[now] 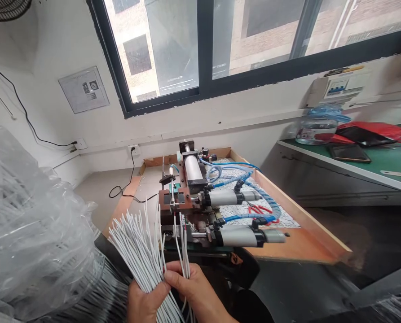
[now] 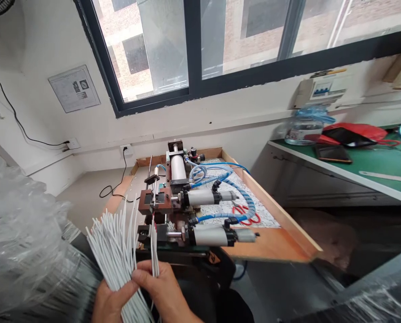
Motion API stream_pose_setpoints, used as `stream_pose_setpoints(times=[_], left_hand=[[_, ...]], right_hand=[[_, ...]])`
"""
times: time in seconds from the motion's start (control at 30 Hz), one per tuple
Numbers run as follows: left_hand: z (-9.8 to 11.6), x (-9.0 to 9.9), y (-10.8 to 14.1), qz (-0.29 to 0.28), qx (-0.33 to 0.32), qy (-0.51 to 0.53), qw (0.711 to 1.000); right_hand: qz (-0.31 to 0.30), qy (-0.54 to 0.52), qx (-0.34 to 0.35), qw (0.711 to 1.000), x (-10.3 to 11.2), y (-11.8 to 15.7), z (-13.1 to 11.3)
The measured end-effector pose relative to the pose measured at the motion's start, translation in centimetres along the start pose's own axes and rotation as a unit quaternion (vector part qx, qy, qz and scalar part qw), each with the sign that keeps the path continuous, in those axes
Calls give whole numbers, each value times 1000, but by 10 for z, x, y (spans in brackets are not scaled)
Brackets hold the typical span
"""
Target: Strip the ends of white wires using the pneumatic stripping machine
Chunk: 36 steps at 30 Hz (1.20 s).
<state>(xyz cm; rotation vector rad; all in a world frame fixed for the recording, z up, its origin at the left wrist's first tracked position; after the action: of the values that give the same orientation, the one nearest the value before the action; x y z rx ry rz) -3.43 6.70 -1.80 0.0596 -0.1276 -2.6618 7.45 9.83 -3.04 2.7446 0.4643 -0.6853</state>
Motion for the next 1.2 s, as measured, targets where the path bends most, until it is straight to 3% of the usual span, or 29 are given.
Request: stream_pose_setpoints(times=[0.1, 0.23, 0.33, 0.47, 0.7, 0.87, 1.03, 1.13, 1.2], left_hand=[[7, -9, 1, -42, -27, -17, 999], [-7, -3, 0, -21, 35, 25, 999], [-18, 8, -3, 28, 95, 79, 992], [-21, 21, -8, 79, 111, 108, 985], [-23, 19, -8, 80, 122, 100, 984], [-23, 16, -10, 76, 119, 108, 984], [-17, 23, -13, 99, 98, 108, 984], [-4, 21, -15, 85, 40, 119, 988], [2, 20, -16, 82, 14, 129, 988]], right_hand=[[30, 17, 44, 998, 7, 1, -3], [73, 7, 97, 993, 21, 3, -8], [111, -22, 83, 990, 33, 6, -4], [107, -27, 39, 993, 39, 10, 11], [92, -25, 0, 995, 40, 16, 24], [76, -10, -2, 997, 37, 11, 19], [90, 45, 53, 993, 44, 3, 20], [113, 109, 89, 984, 59, 0, 34], [120, 144, 76, 979, 73, -1, 57]])
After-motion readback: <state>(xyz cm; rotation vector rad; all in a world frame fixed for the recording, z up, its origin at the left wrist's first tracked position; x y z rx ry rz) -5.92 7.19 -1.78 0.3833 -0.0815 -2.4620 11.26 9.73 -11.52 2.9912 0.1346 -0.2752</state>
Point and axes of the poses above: each hand's wrist, its own y-axis away from the middle knuckle, its own x-axis out of the back of the hand, z = x × y, the point moved 9 cm from there along -y, towards the middle knuckle, and after that the axes turned 3 degrees about -y, right-handed, at the moved point
